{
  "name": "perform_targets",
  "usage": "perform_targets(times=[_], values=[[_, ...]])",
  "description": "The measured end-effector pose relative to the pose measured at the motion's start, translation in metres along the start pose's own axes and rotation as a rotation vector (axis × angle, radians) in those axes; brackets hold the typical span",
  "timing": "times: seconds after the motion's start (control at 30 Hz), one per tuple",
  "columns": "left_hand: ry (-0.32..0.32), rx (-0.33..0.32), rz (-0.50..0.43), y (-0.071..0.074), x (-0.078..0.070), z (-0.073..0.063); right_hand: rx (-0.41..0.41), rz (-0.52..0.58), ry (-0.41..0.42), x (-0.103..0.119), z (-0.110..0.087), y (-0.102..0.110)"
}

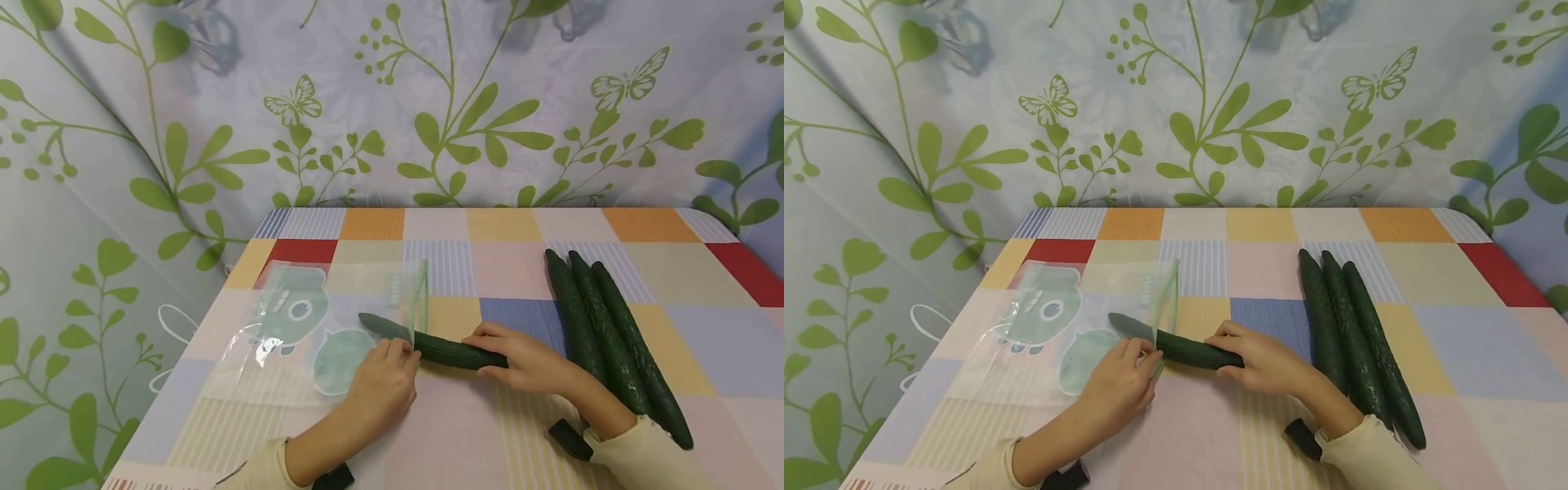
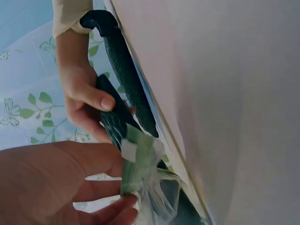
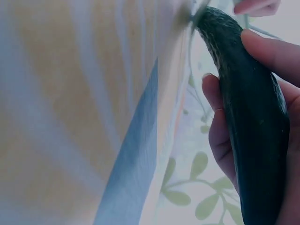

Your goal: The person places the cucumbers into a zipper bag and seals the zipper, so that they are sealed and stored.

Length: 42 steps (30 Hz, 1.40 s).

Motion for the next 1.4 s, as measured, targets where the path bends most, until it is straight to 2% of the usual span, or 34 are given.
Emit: perform_targets(times=[0.2,0.3,0.4,0.53,0.67,0.77,0.97,1.07,1.13,1.27,1.4], values=[[-0.016,0.009,-0.036,0.002,-0.003,0.001,0.034,0.065,-0.049,-0.006,0.026,-0.01],[-0.021,0.005,-0.054,0.003,-0.005,0.0,0.044,0.065,-0.03,-0.01,0.037,-0.016],[-0.018,0.045,-0.041,0.005,-0.006,-0.004,0.065,0.054,-0.026,-0.015,0.042,-0.021],[-0.013,0.114,0.038,0.009,-0.007,-0.012,0.095,0.059,-0.057,-0.021,0.044,-0.024],[0.009,0.11,0.095,0.011,-0.007,-0.019,0.122,0.069,-0.098,-0.024,0.045,-0.025],[0.043,0.105,0.091,0.012,-0.007,-0.023,0.134,0.077,-0.139,-0.024,0.044,-0.024],[0.124,0.189,-0.005,0.011,-0.005,-0.024,0.195,0.089,-0.276,-0.026,0.031,-0.013],[0.132,0.144,-0.038,0.009,-0.004,-0.021,0.236,0.096,-0.341,-0.025,0.022,-0.005],[0.124,0.079,-0.034,0.007,-0.004,-0.019,0.252,0.104,-0.352,-0.024,0.018,-0.002],[0.118,-0.028,-0.003,0.002,-0.007,-0.014,0.237,0.117,-0.297,-0.024,0.013,0.0],[0.113,-0.072,0.04,-0.002,-0.008,-0.009,0.16,0.211,-0.232,-0.024,0.007,-0.001]])
Point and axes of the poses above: each hand's wrist, its own z-axis towards the middle knuckle, its own y-axis out of the back of the hand, x = y × z, the point moved 1 cm from there along z, towards the middle knuckle, and after that the axes turned 8 degrees about y, right-handed, at the moved point
